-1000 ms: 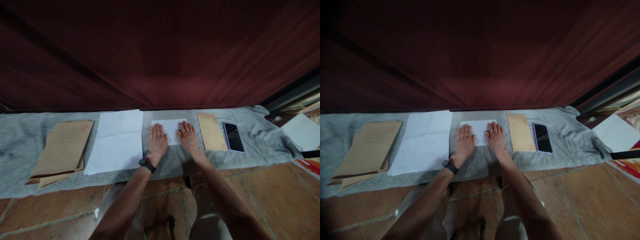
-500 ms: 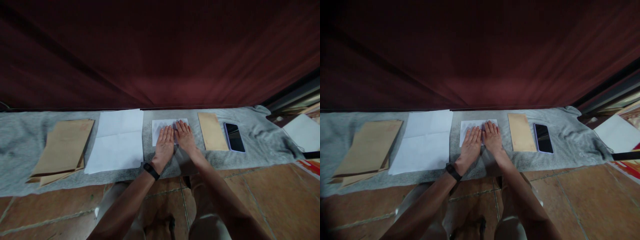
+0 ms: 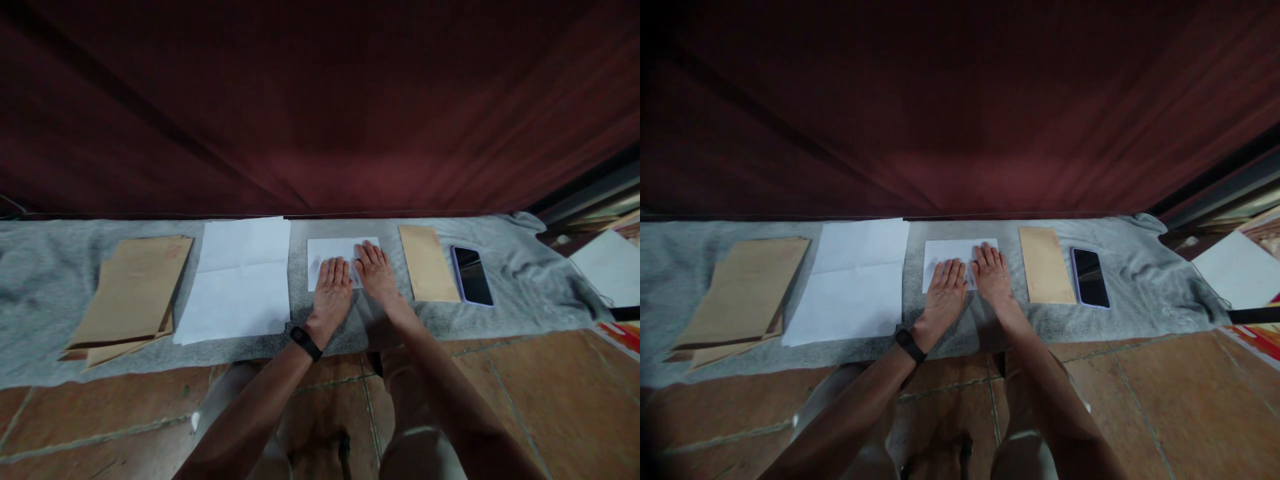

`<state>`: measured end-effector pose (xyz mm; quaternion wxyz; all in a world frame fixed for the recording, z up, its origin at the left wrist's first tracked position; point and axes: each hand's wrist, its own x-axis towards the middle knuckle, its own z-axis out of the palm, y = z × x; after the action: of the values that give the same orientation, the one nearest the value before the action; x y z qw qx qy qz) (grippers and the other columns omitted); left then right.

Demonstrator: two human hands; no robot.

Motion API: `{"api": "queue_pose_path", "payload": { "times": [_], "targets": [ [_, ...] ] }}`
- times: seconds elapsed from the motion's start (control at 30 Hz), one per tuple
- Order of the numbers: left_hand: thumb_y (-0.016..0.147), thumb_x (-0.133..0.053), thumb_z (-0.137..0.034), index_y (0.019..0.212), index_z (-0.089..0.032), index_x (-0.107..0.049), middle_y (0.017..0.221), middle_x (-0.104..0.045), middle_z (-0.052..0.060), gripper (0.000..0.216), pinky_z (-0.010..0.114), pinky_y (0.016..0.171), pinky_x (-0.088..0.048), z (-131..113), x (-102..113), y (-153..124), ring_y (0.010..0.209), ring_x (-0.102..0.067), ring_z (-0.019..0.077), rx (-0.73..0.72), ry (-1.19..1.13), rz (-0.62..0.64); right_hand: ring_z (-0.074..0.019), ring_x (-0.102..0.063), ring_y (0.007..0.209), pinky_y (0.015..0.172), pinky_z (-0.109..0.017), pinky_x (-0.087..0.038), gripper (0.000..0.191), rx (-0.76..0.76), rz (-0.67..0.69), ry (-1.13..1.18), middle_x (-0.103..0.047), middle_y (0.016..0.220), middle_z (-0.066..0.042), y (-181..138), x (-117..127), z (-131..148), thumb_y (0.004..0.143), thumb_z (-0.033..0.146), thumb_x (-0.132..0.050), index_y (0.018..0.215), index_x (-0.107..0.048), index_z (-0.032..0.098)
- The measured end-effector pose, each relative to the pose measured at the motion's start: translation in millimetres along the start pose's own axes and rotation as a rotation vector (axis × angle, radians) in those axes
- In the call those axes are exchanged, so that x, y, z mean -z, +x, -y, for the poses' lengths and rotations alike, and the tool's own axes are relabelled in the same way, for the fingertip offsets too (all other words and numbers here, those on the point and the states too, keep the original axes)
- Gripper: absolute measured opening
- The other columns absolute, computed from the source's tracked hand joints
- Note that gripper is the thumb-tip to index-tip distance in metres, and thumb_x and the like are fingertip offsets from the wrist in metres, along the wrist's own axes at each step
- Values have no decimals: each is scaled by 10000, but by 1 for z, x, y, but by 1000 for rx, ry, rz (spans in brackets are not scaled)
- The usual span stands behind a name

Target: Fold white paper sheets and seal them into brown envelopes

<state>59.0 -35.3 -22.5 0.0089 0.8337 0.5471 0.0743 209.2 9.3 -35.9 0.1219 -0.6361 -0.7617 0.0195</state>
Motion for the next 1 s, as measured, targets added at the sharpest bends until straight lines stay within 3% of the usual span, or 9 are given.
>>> {"api": "queue_pose_path", "payload": {
  "times": [0.5, 0.83, 1.0],
  "targets": [
    [1038, -314, -266, 1529, -81, -385, 1632, -328, 127, 530, 440, 1243, -246, 18, 11, -2, 1510, -311, 252, 120, -25, 67, -316, -387, 1431, 1152, -503, -295, 532, -72, 11, -103, -431, 1575, -151, -3, 11, -35, 1047, 350, -352, 1538, -413, 153],
    [1001, -338, -215, 1522, -54, -394, 1607, -360, 171, 548, 455, 1227, -286, 40, 11, -6, 1507, -320, 263, 204, -25, 28, -333, -392, 1435, 1149, -515, -309, 523, -204, -36, -52, -450, 1552, -194, -3, 15, -36, 1031, 318, -365, 1492, -466, 92],
    [1005, -330, -234, 1521, -19, -373, 1611, -350, 188, 561, 449, 1244, -256, 38, 10, -4, 1507, -317, 272, 169, -56, 0, -301, -336, 1485, 1202, -484, -273, 543, -81, -64, 51, -357, 1613, -165, 3, 14, -19, 1041, 304, -328, 1521, -414, 64]
  ]
}}
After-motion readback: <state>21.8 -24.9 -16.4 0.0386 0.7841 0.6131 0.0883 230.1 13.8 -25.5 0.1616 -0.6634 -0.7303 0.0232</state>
